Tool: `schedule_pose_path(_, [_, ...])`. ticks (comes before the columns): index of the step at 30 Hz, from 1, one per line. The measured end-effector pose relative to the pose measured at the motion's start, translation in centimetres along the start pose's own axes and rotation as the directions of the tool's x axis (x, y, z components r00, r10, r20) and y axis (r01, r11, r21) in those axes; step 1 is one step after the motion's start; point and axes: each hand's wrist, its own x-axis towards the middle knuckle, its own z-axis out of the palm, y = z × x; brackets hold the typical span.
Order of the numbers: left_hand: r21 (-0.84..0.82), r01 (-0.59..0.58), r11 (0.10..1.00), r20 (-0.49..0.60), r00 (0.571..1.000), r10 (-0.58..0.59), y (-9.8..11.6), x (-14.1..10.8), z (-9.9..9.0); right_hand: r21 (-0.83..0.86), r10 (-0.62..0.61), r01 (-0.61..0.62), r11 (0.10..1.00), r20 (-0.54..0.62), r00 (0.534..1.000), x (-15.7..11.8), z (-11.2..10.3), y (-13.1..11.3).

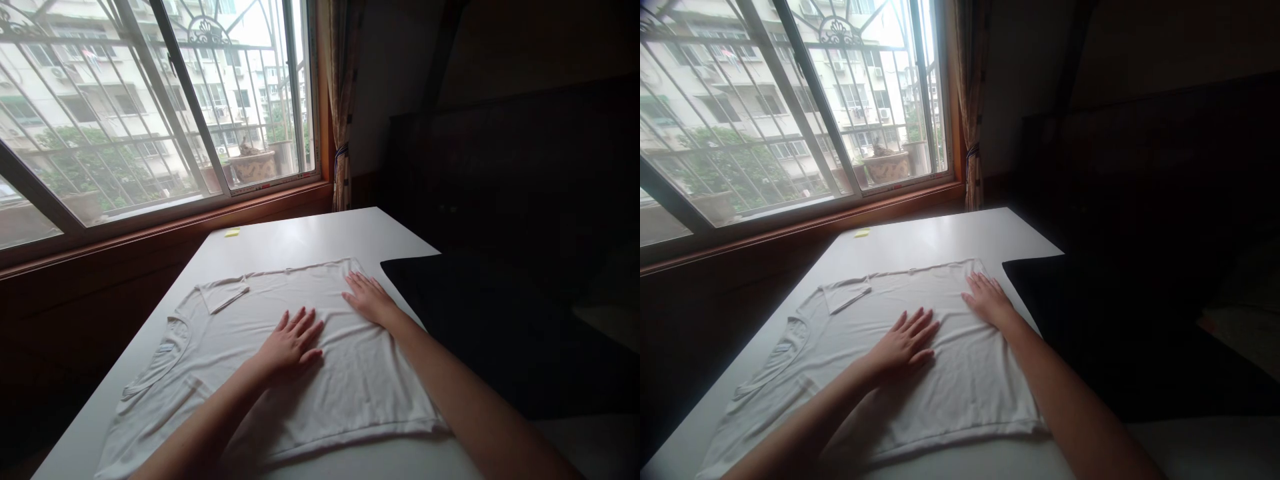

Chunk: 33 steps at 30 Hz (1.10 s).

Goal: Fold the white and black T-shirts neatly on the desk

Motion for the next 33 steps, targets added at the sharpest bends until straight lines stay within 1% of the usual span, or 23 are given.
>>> schedule_pose_path(2, [-0.064, -0.145, 0.987, 0.015, 0.989, 0.147, 1.1, 0.0, -0.6, 0.002, 0.003, -0.003, 1.000, 0.001, 1.000, 0.1, 0.1, 0.1])
schedule_pose_path(4, [-0.140, -0.268, 0.953, 0.008, 0.962, 0.272, 1.2, -0.1, -1.2, 0.002, 0.005, -0.005, 1.000, 0.003, 1.000, 0.1, 0.3, 0.2])
schedule_pose_path(5, [-0.163, -0.293, 0.942, -0.013, 0.956, 0.295, 0.8, -0.1, -1.5, 0.001, 0.006, -0.006, 1.000, 0.005, 1.000, 0.2, 0.4, 0.2])
schedule_pose_path(6, [-0.169, -0.284, 0.944, -0.044, 0.959, 0.281, 0.0, -0.2, -1.7, 0.000, 0.007, -0.007, 1.000, 0.008, 1.000, 0.2, 0.5, 0.2])
schedule_pose_path(7, [-0.159, -0.241, 0.957, -0.083, 0.970, 0.230, -1.3, -0.2, -1.7, -0.001, 0.007, -0.007, 1.000, 0.011, 1.000, 0.2, 0.5, 0.3])
schedule_pose_path(8, [-0.133, -0.167, 0.977, -0.126, 0.981, 0.150, -2.9, -0.2, -1.8, -0.001, 0.009, -0.009, 1.000, 0.013, 1.000, 0.2, 0.5, 0.3])
schedule_pose_path(9, [-0.101, -0.065, 0.993, -0.170, 0.984, 0.048, -4.8, -0.3, -1.8, -0.002, 0.010, -0.010, 1.000, 0.015, 1.000, 0.2, 0.5, 0.3])
schedule_pose_path(10, [-0.064, 0.054, 0.997, -0.204, 0.977, -0.066, -7.0, -0.6, -1.8, -0.001, 0.010, -0.010, 1.000, 0.017, 1.000, 0.1, 0.4, 0.2])
schedule_pose_path(11, [-0.020, 0.179, 0.984, -0.216, 0.960, -0.179, -9.3, -1.0, -1.8, -0.001, 0.007, -0.007, 1.000, 0.016, 1.000, 0.1, 0.4, 0.2])
schedule_pose_path(12, [0.021, 0.328, 0.944, -0.223, 0.922, -0.316, -11.6, -1.6, -1.9, -0.001, 0.002, -0.002, 1.000, 0.016, 1.000, 0.1, 0.3, 0.2])
schedule_pose_path(13, [0.045, 0.487, 0.872, -0.229, 0.855, -0.466, -13.8, -2.3, -1.9, -0.002, -0.002, 0.002, 1.000, 0.014, 1.000, 0.0, 0.2, 0.2])
schedule_pose_path(14, [0.038, 0.578, 0.815, -0.248, 0.796, -0.553, -15.9, -3.2, -2.0, -0.003, -0.005, 0.005, 1.000, 0.010, 1.000, 0.0, 0.2, 0.2])
schedule_pose_path(16, [0.021, 0.687, 0.726, -0.250, 0.707, -0.662, -19.1, -5.2, -2.2, -0.007, -0.011, 0.011, 1.000, 0.005, 1.000, 0.0, 0.3, 0.3])
schedule_pose_path(17, [0.018, 0.720, 0.694, -0.236, 0.678, -0.697, -20.2, -6.1, -2.2, -0.010, -0.013, 0.013, 1.000, 0.005, 1.000, 0.0, 0.4, 0.3])
schedule_pose_path(18, [0.020, 0.738, 0.674, -0.224, 0.661, -0.717, -21.0, -6.8, -2.1, -0.012, -0.016, 0.016, 1.000, 0.005, 1.000, 0.0, 0.4, 0.4])
schedule_pose_path(20, [0.028, 0.754, 0.657, -0.199, 0.648, -0.735, -21.8, -7.8, -1.8, -0.014, -0.020, 0.020, 1.000, 0.002, 1.000, 0.1, 0.6, 0.5])
schedule_pose_path(23, [0.039, 0.756, 0.654, -0.180, 0.649, -0.740, -21.9, -8.2, -1.4, -0.011, -0.022, 0.022, 1.000, -0.006, 1.000, 0.0, 0.8, 0.6])
schedule_pose_path(28, [0.042, 0.756, 0.653, -0.174, 0.649, -0.741, -21.0, -8.7, -1.0, -0.014, -0.031, 0.031, 0.999, -0.022, 0.999, -0.9, 0.8, 0.5])
schedule_pose_path(33, [0.050, 0.758, 0.650, -0.178, 0.647, -0.741, -19.5, -10.2, -0.6, -0.037, -0.051, 0.049, 0.998, -0.058, 0.997, -2.3, 1.0, 0.5])
